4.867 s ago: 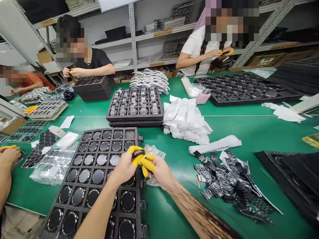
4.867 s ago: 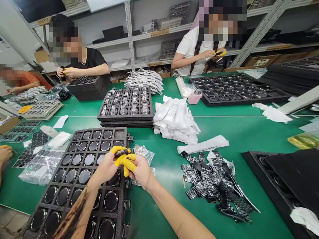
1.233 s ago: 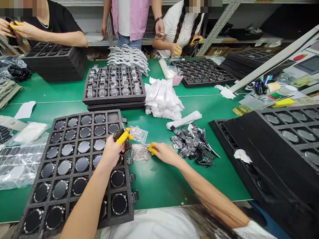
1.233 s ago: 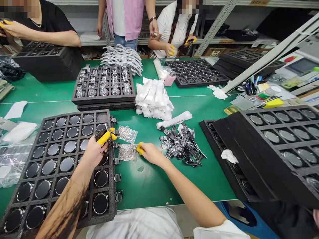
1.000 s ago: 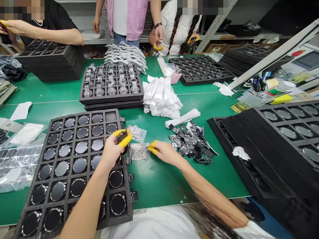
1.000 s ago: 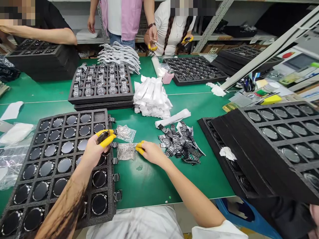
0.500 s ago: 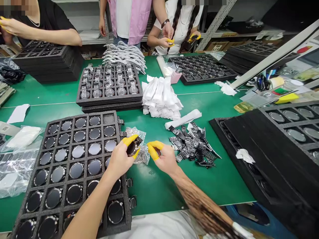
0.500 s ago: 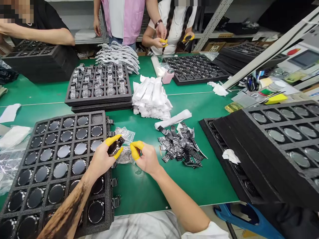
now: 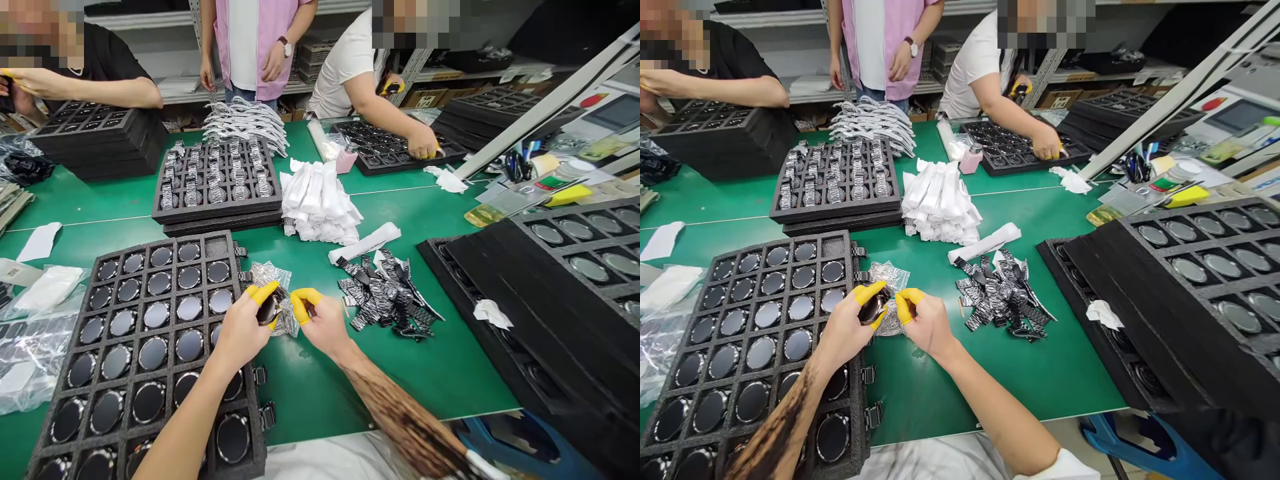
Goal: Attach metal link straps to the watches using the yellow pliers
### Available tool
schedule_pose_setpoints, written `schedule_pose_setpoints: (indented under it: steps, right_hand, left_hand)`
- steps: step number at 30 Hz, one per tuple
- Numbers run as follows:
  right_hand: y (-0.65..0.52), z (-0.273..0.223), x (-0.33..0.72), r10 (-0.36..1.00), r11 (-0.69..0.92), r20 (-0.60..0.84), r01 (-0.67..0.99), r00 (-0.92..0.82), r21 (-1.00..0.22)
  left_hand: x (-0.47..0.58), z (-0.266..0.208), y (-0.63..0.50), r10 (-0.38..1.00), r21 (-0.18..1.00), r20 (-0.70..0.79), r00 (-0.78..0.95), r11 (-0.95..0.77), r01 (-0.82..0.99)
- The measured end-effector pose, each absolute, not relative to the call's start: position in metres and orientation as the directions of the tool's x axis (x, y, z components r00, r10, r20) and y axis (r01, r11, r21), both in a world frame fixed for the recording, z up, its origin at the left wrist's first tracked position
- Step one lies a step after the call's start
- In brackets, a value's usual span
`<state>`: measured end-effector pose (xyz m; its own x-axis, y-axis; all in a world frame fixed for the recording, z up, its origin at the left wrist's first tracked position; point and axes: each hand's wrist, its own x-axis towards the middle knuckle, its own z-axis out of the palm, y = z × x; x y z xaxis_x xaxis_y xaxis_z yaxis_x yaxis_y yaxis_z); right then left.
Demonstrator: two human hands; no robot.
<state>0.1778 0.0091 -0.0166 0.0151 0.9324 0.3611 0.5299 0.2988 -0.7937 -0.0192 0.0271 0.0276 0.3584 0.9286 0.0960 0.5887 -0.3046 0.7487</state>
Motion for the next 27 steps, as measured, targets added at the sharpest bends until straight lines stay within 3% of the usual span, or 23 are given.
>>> schedule_pose_setpoints:
  steps: [3,7,12,14,16,20,23,27]
  right_hand:
    - [0.009,-0.018,0.185,0.916,0.365,0.396,0.536,-0.063,-0.761]
    - [0.010,-0.025,0.206,0.920,0.380,0.362,0.570,-0.150,-0.729]
    - [0.015,-0.042,0.227,0.978,0.175,0.021,0.762,-0.208,-0.623]
    - [0.014,-0.043,0.228,0.978,0.122,-0.055,0.769,-0.200,-0.627]
    - [0.011,-0.039,0.224,0.987,0.106,-0.001,0.660,-0.160,-0.744]
    - [0.003,-0.019,0.205,0.983,0.153,0.126,0.216,-0.131,-0.964]
    - [0.006,-0.013,0.191,0.979,0.097,0.098,-0.016,-0.177,-0.995]
    - [0.011,-0.018,0.183,0.977,0.009,0.042,-0.154,-0.211,-0.988]
  left_hand:
    - [-0.017,0.031,0.026,0.917,0.878,0.006,0.399,-0.196,0.437]
    - [-0.016,0.037,0.026,0.875,0.970,-0.199,0.442,0.112,0.214]
    - [-0.017,0.034,0.029,0.868,0.960,-0.279,0.410,0.237,0.150]
    - [-0.017,0.033,0.029,0.863,0.957,-0.290,0.415,0.253,0.143]
    - [-0.017,0.034,0.029,0.848,0.951,-0.309,0.431,0.267,0.158]
    - [-0.015,0.037,0.027,0.822,0.952,-0.302,0.483,0.237,0.193]
    - [-0.017,0.036,0.028,0.834,0.971,-0.197,0.515,0.093,0.221]
    - [-0.024,0.036,0.031,0.818,0.936,-0.039,0.573,-0.171,0.308]
